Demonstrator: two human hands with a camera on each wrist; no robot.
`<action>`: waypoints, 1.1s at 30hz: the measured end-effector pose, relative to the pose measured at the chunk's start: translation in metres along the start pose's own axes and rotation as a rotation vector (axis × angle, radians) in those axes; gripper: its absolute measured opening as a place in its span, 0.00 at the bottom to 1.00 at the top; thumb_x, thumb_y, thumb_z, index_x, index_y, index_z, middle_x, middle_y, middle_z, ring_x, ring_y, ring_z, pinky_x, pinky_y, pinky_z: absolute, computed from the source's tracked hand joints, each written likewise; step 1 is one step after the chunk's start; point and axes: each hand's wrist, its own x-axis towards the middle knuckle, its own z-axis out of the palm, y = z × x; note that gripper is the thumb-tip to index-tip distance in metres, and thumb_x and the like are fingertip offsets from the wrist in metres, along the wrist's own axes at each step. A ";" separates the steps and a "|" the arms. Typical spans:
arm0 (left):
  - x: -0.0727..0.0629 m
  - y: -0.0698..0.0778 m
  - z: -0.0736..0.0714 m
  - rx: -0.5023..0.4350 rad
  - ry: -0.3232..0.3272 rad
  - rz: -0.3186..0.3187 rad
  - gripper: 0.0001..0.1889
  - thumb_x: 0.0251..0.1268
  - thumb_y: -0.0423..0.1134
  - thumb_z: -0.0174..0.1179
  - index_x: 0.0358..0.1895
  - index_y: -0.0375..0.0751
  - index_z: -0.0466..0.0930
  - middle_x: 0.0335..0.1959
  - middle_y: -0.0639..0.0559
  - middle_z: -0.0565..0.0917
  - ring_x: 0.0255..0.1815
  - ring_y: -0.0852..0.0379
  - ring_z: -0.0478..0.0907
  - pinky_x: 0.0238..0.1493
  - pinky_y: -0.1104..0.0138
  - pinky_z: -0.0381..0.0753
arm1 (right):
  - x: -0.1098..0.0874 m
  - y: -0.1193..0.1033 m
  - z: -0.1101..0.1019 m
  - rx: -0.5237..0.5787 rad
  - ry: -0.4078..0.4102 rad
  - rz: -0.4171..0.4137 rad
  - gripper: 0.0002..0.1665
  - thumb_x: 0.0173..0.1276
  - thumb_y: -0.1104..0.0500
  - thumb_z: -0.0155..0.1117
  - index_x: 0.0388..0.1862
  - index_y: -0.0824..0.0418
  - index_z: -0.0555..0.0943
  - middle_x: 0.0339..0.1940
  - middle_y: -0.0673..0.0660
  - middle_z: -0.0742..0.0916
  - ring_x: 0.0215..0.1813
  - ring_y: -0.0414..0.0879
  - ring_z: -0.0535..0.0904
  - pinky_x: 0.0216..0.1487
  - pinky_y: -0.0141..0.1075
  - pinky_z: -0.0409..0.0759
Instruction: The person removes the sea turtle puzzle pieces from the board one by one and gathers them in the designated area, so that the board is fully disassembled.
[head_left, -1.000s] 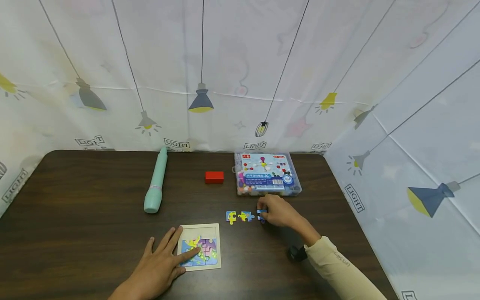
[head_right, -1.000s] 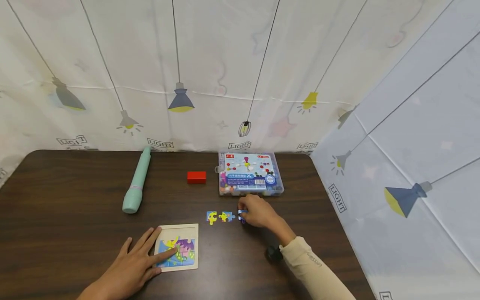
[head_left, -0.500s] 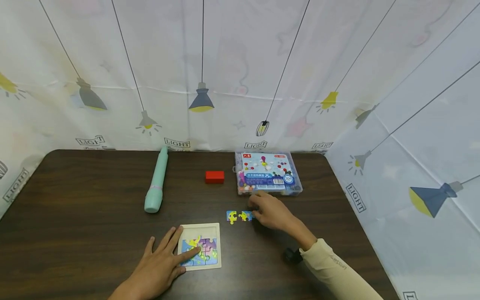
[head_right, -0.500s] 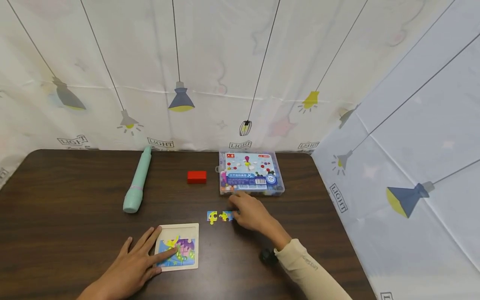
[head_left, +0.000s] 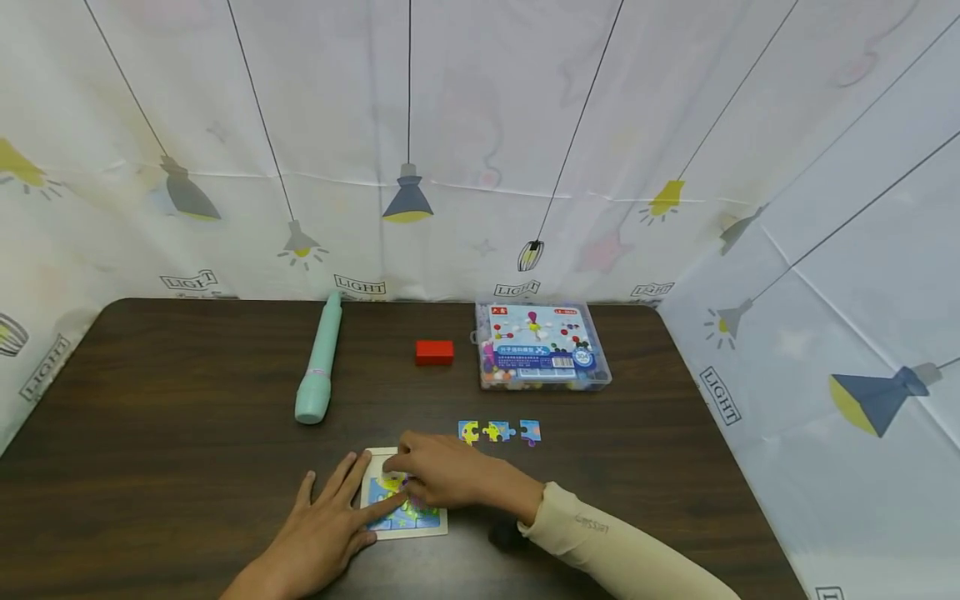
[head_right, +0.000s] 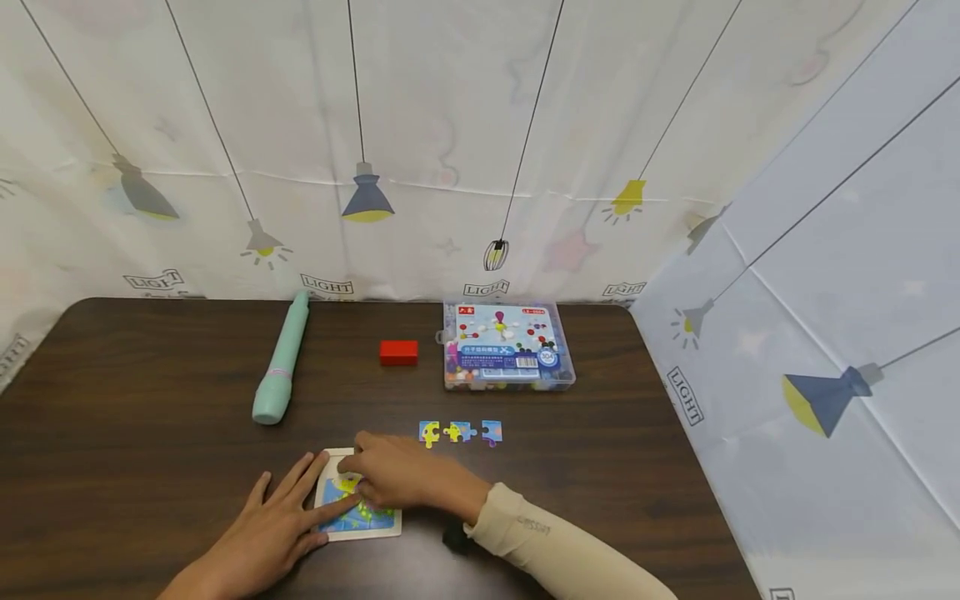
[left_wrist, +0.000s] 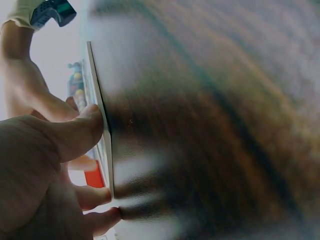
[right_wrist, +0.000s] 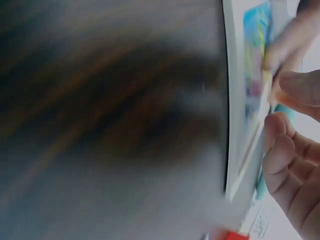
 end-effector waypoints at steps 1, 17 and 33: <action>0.000 0.000 0.000 0.000 -0.002 0.001 0.29 0.73 0.52 0.62 0.74 0.77 0.68 0.83 0.38 0.48 0.82 0.33 0.46 0.64 0.21 0.50 | 0.004 -0.002 0.002 -0.001 -0.006 -0.009 0.19 0.75 0.60 0.64 0.62 0.52 0.84 0.46 0.51 0.82 0.32 0.34 0.71 0.30 0.23 0.69; 0.001 0.001 0.004 0.022 -0.002 0.029 0.28 0.73 0.46 0.63 0.72 0.76 0.71 0.83 0.33 0.47 0.81 0.29 0.45 0.61 0.19 0.49 | 0.020 -0.002 0.015 0.108 0.010 -0.011 0.21 0.70 0.67 0.64 0.60 0.54 0.86 0.37 0.47 0.81 0.30 0.33 0.69 0.29 0.21 0.67; 0.003 0.002 0.002 -0.026 -0.038 0.007 0.26 0.72 0.47 0.64 0.70 0.71 0.75 0.82 0.33 0.49 0.81 0.28 0.44 0.60 0.18 0.47 | 0.026 -0.017 0.013 0.427 0.111 0.094 0.09 0.63 0.70 0.70 0.37 0.59 0.80 0.28 0.45 0.79 0.30 0.33 0.72 0.33 0.23 0.71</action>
